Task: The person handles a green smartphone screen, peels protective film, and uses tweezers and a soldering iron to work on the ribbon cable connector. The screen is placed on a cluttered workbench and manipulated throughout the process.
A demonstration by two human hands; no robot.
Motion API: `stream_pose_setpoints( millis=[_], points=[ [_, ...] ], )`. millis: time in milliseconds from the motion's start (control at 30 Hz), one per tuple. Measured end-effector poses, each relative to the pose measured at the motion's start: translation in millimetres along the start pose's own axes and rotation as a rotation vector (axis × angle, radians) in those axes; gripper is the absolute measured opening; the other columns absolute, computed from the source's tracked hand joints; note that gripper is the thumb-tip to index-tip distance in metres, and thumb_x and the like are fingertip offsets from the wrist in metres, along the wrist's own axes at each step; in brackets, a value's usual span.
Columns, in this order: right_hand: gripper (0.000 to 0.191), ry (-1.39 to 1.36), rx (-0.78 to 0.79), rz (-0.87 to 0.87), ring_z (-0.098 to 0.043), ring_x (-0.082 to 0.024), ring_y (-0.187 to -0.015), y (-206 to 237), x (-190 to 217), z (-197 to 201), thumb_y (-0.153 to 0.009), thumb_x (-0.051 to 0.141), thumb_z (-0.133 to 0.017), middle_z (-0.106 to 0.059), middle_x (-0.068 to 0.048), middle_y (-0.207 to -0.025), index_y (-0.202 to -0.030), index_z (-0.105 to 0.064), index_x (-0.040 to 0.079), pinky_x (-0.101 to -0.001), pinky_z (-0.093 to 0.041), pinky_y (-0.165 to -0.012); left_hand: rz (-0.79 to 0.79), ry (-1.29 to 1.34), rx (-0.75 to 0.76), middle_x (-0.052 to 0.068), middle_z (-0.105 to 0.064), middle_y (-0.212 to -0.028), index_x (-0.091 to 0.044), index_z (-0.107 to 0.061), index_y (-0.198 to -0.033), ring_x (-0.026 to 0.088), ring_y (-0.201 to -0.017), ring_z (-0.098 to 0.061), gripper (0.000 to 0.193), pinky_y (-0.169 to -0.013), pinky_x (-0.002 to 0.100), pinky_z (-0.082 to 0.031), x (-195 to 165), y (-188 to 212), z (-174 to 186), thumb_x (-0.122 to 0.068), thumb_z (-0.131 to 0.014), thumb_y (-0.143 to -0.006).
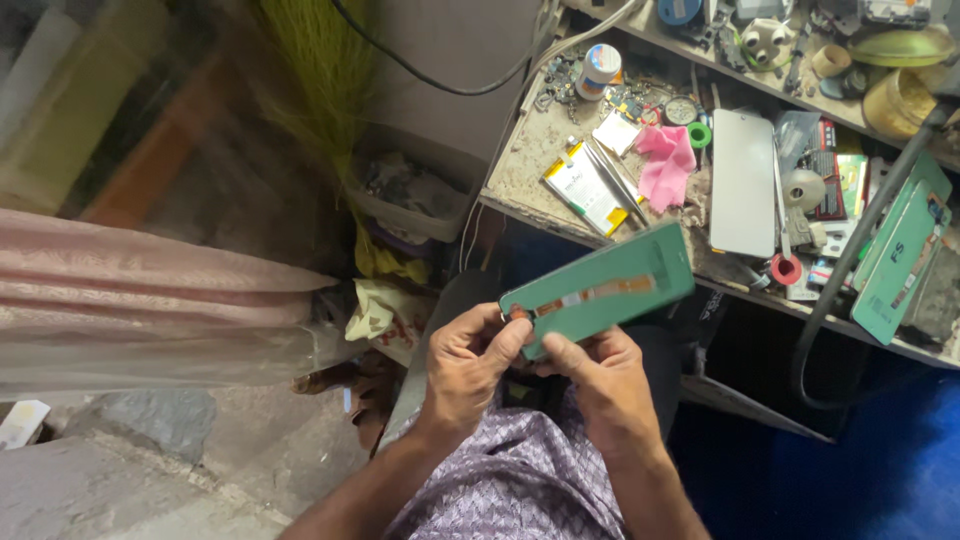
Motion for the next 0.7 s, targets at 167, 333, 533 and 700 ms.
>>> stream_pose_setpoints(
  millis=[167, 333, 533, 700],
  points=[
    [0.037, 0.172, 0.063, 0.104, -0.071, -0.014, -0.101, -3.0, 14.9, 3.9, -0.083, -0.002, -0.073, -0.076, -0.010, -0.110, -0.119, -0.067, 0.000, -0.0300, -0.059, -0.088, 0.002, 0.148, -0.025, 0.005, -0.075, -0.096, 0.004, -0.072, -0.110, 0.011, -0.085, -0.069, 0.018, -0.079, 0.025, -0.058, -15.0, -13.0, 17.3, -0.005, -0.071, -0.094],
    [0.027, 0.810, -0.283, 0.479, -0.070, -0.013, -0.089, -19.4, 76.3, 23.7, -0.093, 0.002, -0.072, -0.074, -0.008, -0.104, -0.120, -0.070, 0.005, -0.0293, -0.058, -0.078, -0.020, 0.097, -0.048, 0.008, -0.076, -0.096, 0.006, -0.072, -0.114, 0.013, -0.083, -0.069, 0.024, -0.077, 0.028, -0.058, -32.5, -19.3, 41.9, -0.005, -0.073, -0.093],
    [0.023, 1.572, -0.351, 0.953, -0.066, -0.035, -0.094, -65.6, 126.6, -3.0, -0.091, 0.012, -0.078, -0.071, -0.016, -0.103, -0.112, -0.073, 0.003, -0.0436, -0.054, -0.083, -0.050, -0.008, -0.054, 0.008, -0.076, -0.098, 0.007, -0.072, -0.115, 0.012, -0.085, -0.068, 0.024, -0.079, 0.027, -0.057, -48.2, -27.4, 57.3, -0.006, -0.073, -0.094],
    [0.009, 1.644, -0.370, 0.814, -0.067, -0.033, -0.088, -92.9, 124.8, 4.2, -0.092, 0.015, -0.079, -0.071, -0.012, -0.093, -0.096, -0.076, 0.007, -0.0442, -0.054, -0.079, -0.048, 0.018, -0.085, 0.010, -0.075, -0.097, 0.009, -0.071, -0.114, 0.012, -0.084, -0.069, 0.023, -0.079, 0.027, -0.058, -54.6, -46.2, 57.8, -0.006, -0.071, -0.097]
  ],
)
Point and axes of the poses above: each hand's wrist, its own y-axis away from the middle knuckle, its own z-axis out of the back of the hand, x = y × z, the point moved 6 cm from there along -y, towards the middle knuckle
